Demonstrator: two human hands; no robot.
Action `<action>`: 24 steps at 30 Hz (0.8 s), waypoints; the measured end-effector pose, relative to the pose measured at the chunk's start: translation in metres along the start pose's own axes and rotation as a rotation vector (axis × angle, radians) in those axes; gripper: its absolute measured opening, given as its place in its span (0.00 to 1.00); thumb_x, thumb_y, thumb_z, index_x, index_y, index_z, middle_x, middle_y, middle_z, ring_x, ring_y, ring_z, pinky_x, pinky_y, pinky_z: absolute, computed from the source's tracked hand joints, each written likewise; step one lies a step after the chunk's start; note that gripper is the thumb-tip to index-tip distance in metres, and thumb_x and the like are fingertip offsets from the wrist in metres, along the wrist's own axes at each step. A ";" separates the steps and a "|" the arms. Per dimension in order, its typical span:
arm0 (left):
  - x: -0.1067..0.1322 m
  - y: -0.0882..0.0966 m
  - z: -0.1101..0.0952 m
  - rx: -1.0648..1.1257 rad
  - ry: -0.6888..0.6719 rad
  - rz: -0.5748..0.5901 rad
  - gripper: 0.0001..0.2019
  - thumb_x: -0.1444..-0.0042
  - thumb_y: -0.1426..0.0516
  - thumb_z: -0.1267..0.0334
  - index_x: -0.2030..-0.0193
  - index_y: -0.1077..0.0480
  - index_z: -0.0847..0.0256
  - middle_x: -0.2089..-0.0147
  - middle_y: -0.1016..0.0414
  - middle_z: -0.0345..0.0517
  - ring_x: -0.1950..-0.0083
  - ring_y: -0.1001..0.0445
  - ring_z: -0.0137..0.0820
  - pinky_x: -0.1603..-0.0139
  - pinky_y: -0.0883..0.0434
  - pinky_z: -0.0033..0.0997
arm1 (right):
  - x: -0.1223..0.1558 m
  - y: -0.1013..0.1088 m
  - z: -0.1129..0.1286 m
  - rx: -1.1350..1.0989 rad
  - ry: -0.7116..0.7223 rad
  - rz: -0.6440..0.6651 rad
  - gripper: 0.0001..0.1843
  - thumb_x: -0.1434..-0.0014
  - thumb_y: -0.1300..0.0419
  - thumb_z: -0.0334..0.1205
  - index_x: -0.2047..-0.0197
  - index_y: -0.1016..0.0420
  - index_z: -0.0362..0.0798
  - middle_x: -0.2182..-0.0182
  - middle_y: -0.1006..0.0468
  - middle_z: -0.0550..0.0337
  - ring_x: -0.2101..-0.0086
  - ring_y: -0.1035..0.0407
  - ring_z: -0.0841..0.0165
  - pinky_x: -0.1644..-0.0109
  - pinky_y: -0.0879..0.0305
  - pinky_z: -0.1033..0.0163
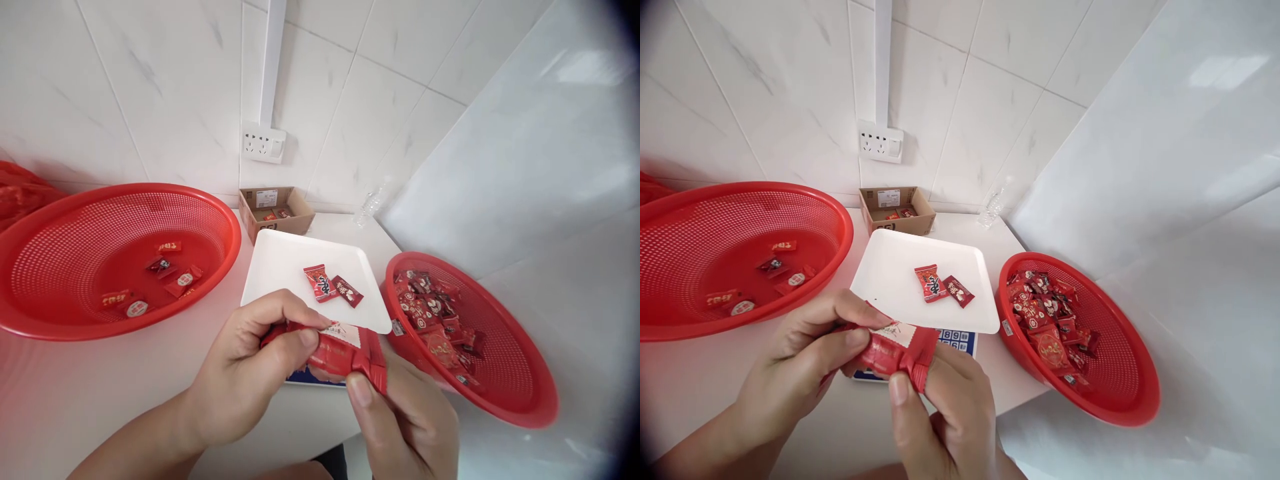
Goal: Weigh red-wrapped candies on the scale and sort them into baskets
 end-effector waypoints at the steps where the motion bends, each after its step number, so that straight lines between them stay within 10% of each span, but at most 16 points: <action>1: 0.000 0.001 0.001 -0.004 0.007 -0.004 0.05 0.43 0.39 0.66 0.67 0.22 0.54 0.75 0.25 0.33 0.75 0.33 0.16 0.74 0.35 0.10 | 0.000 0.000 0.000 0.000 0.002 0.007 0.15 0.34 0.48 0.37 0.55 0.20 0.58 0.72 0.20 0.61 0.73 0.28 0.69 0.70 0.31 0.65; 24: -0.004 0.004 0.012 -0.021 0.230 0.044 0.12 0.45 0.40 0.55 0.73 0.30 0.61 0.81 0.32 0.33 0.81 0.40 0.17 0.81 0.42 0.15 | -0.001 0.004 0.000 0.025 -0.050 0.037 0.15 0.35 0.47 0.38 0.61 0.18 0.54 0.77 0.23 0.61 0.79 0.33 0.69 0.75 0.34 0.64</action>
Point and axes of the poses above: each hand's wrist, its own x-axis away from the middle knuckle, its own y-axis out of the back of the hand, z = x × y, the point moved 6 cm from there along -x, towards the middle knuckle
